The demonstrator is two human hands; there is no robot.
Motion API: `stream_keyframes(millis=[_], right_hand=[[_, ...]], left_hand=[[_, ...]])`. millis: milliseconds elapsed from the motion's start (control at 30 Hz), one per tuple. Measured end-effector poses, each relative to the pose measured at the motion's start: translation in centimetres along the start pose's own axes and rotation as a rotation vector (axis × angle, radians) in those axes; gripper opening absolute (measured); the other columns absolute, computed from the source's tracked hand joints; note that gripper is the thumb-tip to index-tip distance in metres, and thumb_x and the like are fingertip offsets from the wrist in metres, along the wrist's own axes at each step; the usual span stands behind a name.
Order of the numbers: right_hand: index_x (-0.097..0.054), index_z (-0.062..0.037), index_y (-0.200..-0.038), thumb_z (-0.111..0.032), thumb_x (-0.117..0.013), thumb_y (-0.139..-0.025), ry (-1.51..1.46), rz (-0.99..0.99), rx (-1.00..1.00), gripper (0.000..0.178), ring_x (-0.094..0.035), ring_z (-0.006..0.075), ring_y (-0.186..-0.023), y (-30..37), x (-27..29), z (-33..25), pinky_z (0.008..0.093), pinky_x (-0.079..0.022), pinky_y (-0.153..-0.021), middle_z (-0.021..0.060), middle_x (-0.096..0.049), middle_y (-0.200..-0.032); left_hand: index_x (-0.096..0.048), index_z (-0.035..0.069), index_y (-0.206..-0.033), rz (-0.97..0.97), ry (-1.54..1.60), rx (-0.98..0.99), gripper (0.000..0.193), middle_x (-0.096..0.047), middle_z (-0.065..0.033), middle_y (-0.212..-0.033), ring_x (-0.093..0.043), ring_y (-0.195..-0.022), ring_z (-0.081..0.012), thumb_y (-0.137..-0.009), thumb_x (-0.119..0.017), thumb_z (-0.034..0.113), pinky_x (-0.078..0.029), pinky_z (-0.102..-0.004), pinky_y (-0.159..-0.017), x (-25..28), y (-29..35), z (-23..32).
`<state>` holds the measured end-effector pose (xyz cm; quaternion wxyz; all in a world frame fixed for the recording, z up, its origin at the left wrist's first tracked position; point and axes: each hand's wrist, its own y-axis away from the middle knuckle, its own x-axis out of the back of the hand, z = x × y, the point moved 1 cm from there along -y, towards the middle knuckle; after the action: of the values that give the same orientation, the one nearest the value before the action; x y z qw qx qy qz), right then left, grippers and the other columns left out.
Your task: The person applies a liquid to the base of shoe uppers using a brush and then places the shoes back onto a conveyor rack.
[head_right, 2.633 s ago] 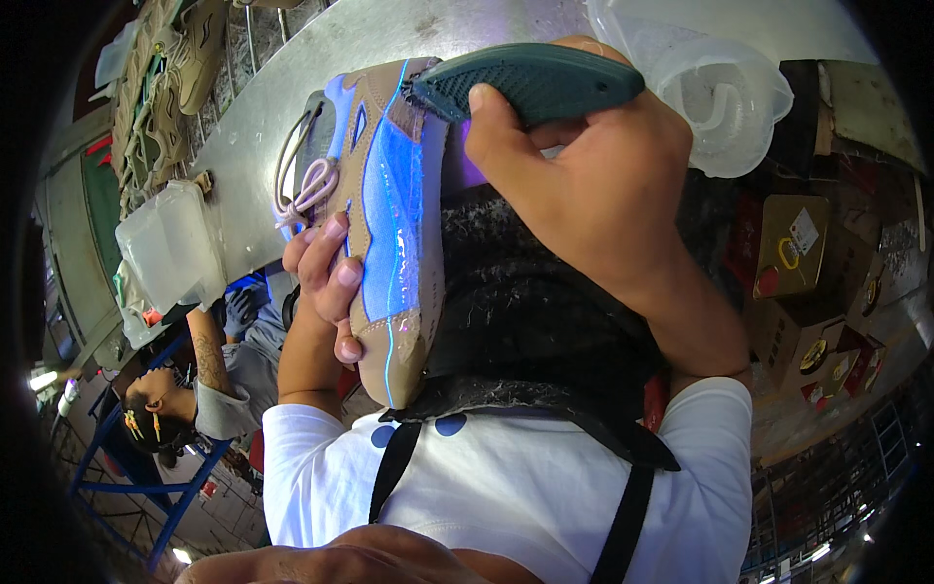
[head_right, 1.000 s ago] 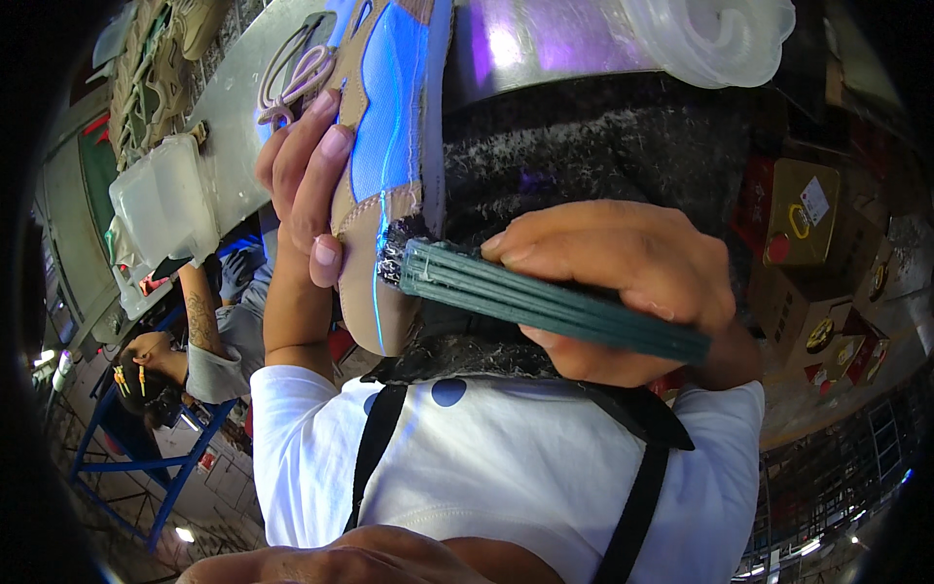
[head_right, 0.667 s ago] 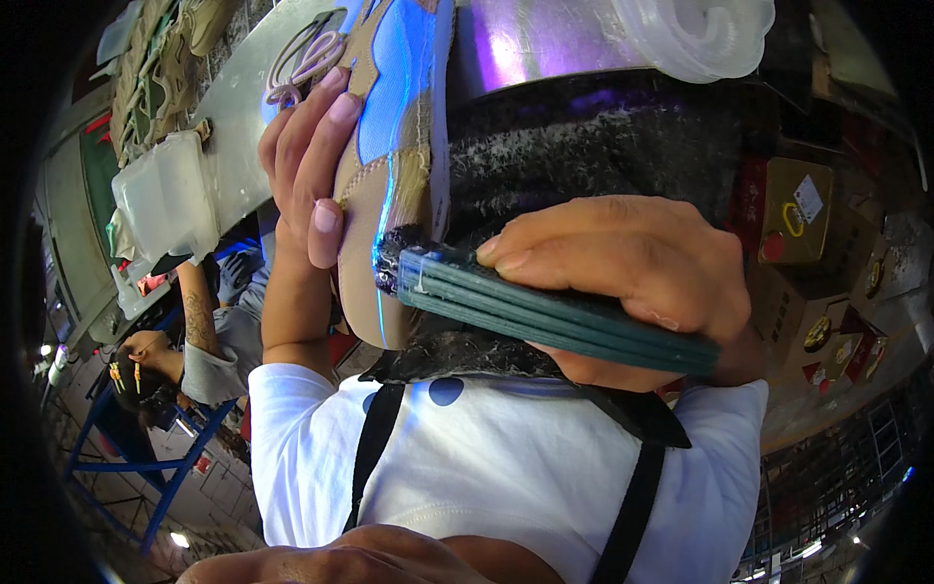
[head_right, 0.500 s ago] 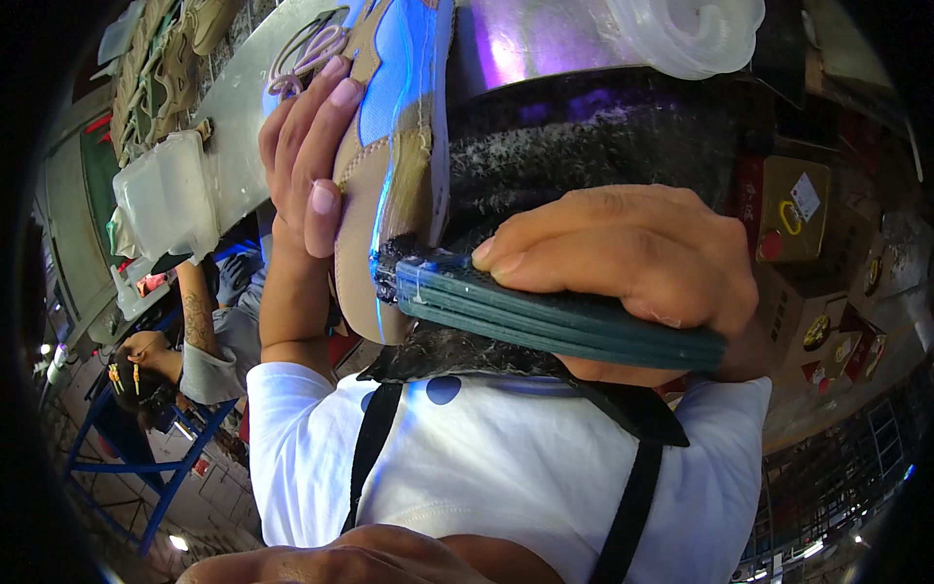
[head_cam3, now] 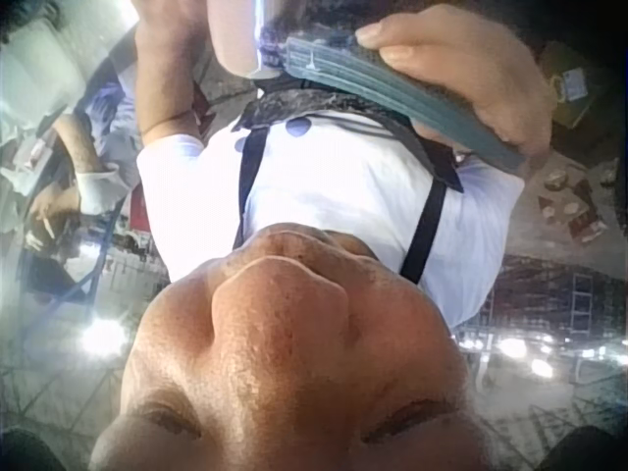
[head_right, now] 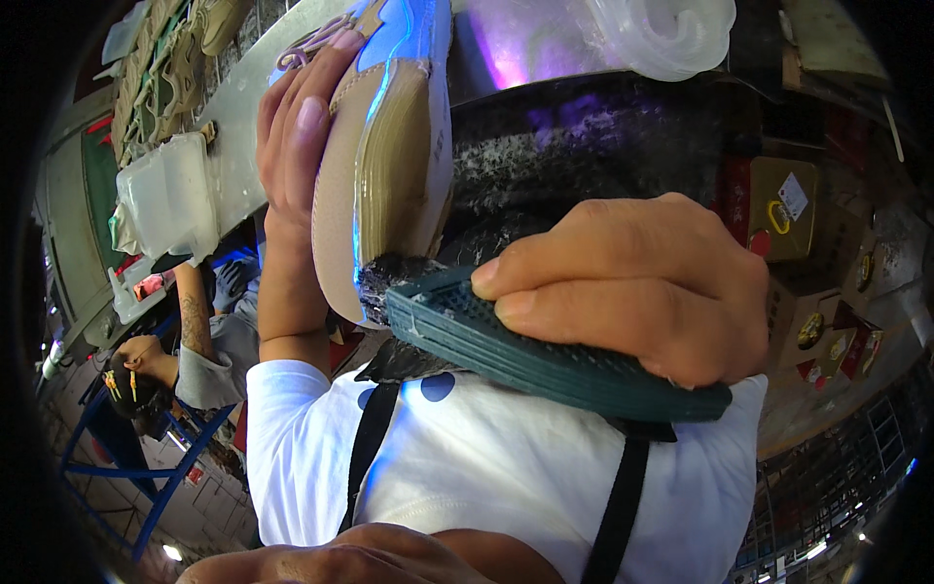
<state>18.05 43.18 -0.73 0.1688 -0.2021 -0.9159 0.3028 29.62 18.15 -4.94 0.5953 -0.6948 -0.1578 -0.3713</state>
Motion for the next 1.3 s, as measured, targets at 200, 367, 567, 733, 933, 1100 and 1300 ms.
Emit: stream_keyframes(millis=[200, 367, 567, 733, 933, 1100, 1300], right_hand=[[-0.062, 0.0006, -0.091, -0.016, -0.075, -0.087, 0.2, 0.098, 0.037, 0.022, -0.066, 0.0202, -0.056, -0.2, -0.3, -2.2, 0.0257, -0.043, -0.044, 0.0202, -0.072, -0.089], [-0.061, -0.0004, -0.096, -0.015, -0.076, -0.085, 0.406, 0.124, 0.06, 0.024, -0.066, 0.0196, -0.056, -1.4, 0.1, -4.2, 0.0256, -0.043, -0.045, 0.0176, -0.072, -0.087], [-0.062, 0.001, -0.098, -0.014, -0.077, -0.085, 0.482, 0.037, 0.05, 0.025, -0.068, 0.0212, -0.059, -4.9, 3.0, -6.0, 0.0274, -0.049, -0.048, 0.0196, -0.072, -0.088], [-0.065, 0.0036, -0.103, -0.014, -0.075, -0.087, 0.465, -0.258, 0.14, 0.025, -0.071, 0.0246, -0.067, -8.7, 7.7, -5.5, 0.0315, -0.057, -0.057, 0.0233, -0.072, -0.089], [-0.067, 0.0028, -0.101, -0.016, -0.071, -0.089, 0.561, -0.634, 0.116, 0.023, -0.072, 0.03, -0.079, -13.0, 11.1, -6.3, 0.0342, -0.058, -0.065, 0.0264, -0.069, -0.105], [-0.065, 0.0036, -0.11, -0.013, -0.07, -0.088, 0.624, -0.721, 0.078, 0.028, -0.073, 0.0304, -0.082, -13.6, 11.9, -5.9, 0.0352, -0.059, -0.068, 0.0261, -0.07, -0.106], [-0.064, 0.0047, -0.121, -0.009, -0.07, -0.086, 0.48, -0.667, -0.007, 0.037, -0.074, 0.0309, -0.085, -13.2, 13.5, -4.7, 0.0363, -0.062, -0.073, 0.0258, -0.07, -0.108]], left_hand=[[-0.05, -0.003, -0.133, -0.08, -0.027, 0.118, 0.05, -0.069, -0.0234, -0.123, -0.07, -0.106, -0.0363, -0.088, -0.069, 0.011, -0.053, -0.0439, -0.092, 0.3, -2.0, 0.5], [-0.045, -0.003, -0.138, -0.163, -0.044, 0.151, 0.059, -0.067, -0.0217, -0.124, -0.07, -0.105, -0.0352, -0.086, -0.069, 0.011, -0.053, -0.0446, -0.089, 0.8, -3.4, -0.1], [-0.042, -0.003, -0.141, -0.178, -0.045, 0.161, 0.068, -0.066, -0.021, -0.122, -0.069, -0.102, -0.0354, -0.083, -0.072, 0.015, -0.052, -0.0455, -0.089, 1.1, -5.5, 0.0], [-0.045, -0.002, -0.138, -0.226, 0.036, 0.166, 0.066, -0.065, -0.0188, -0.125, -0.069, -0.103, -0.034, -0.08, -0.072, 0.015, -0.051, -0.0465, -0.091, 0.4, -7.7, -1.1], [-0.042, 0.003, -0.14, -0.427, 0.08, 0.226, 0.092, -0.067, -0.0175, -0.117, -0.069, -0.099, -0.0362, -0.065, -0.087, 0.03, -0.051, -0.0449, -0.092, 1.3, -10.4, -2.3], [-0.041, 0.007, -0.142, -0.459, 0.109, 0.18, 0.097, -0.069, -0.0169, -0.114, -0.069, -0.099, -0.0374, -0.062, -0.09, 0.034, -0.052, -0.0453, -0.091, 0.6, -11.7, -3.8], [-0.041, 0.009, -0.146, -0.571, 0.22, 0.288, 0.099, -0.072, -0.0192, -0.104, -0.07, -0.089, -0.0425, -0.062, -0.088, 0.033, -0.056, -0.0474, -0.08, 1.8, -12.1, -4.8]])
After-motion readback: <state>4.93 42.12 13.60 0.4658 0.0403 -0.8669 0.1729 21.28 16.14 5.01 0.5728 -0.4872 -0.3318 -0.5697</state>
